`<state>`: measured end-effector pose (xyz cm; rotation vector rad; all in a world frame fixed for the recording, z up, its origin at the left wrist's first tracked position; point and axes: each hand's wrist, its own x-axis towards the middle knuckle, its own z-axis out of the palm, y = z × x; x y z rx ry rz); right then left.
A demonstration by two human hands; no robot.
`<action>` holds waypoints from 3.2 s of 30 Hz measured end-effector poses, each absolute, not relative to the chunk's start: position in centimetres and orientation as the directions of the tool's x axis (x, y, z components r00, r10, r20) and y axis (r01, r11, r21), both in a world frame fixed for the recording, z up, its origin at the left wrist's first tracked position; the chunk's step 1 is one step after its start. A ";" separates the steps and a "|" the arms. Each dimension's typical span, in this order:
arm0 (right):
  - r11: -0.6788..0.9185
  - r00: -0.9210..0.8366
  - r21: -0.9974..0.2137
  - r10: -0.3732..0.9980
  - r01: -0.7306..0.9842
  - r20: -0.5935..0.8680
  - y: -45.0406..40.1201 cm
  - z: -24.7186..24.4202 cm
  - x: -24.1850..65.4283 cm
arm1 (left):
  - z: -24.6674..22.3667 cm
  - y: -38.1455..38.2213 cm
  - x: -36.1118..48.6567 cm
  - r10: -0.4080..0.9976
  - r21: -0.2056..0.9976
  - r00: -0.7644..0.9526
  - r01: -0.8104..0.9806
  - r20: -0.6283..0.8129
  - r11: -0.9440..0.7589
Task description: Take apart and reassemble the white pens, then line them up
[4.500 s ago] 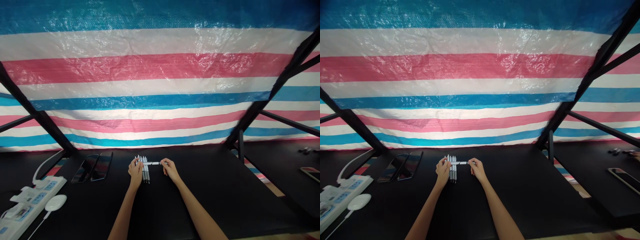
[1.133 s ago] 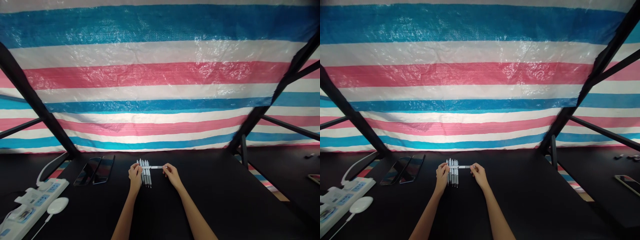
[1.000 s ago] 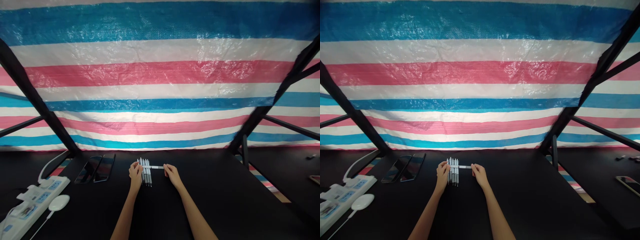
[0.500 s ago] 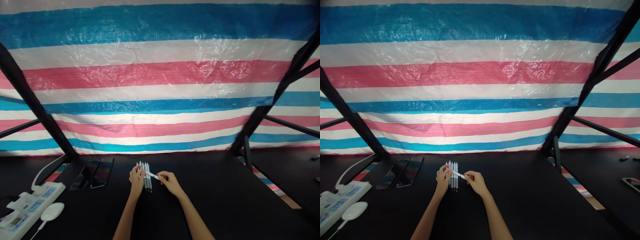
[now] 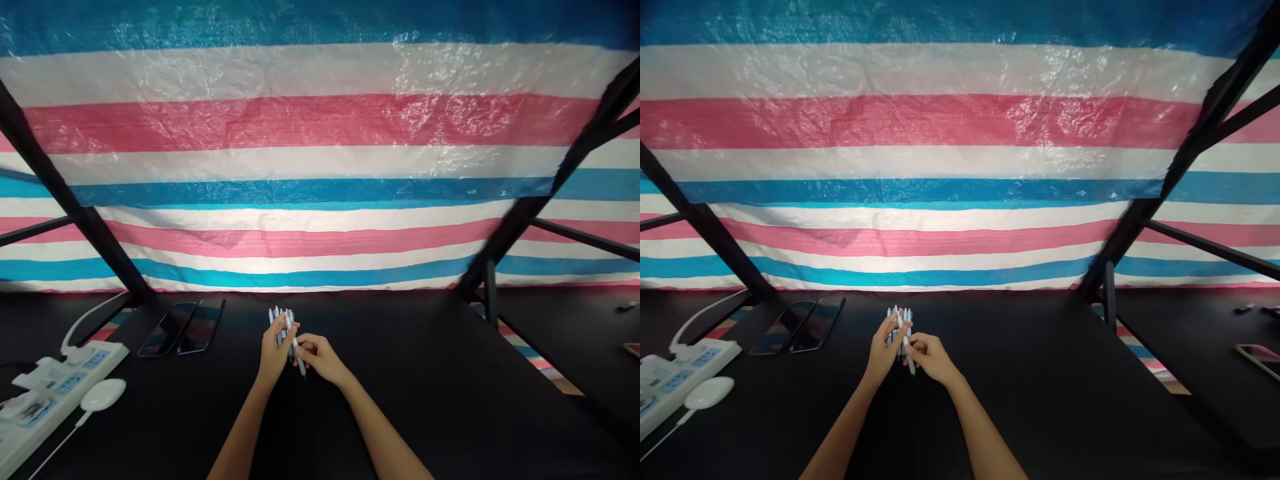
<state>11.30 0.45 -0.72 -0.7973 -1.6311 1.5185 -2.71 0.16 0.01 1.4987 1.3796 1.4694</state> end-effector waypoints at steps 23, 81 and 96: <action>0.068 -0.049 -0.976 0.996 -0.205 0.079 3.2 -1.0 14.3 | 0.6 1.1 -4.6 0.989 0.898 -0.147 -0.437 -0.004 -0.061; 0.018 0.060 -0.955 0.998 -0.295 0.000 4.1 -0.8 16.5 | 0.2 1.9 -4.5 0.999 0.753 -0.034 -0.658 -0.038 0.006; 0.012 0.051 -0.950 0.999 -0.311 -0.004 4.3 -1.1 16.4 | -0.1 2.1 -5.0 0.995 0.756 -0.081 -0.655 -0.062 -0.006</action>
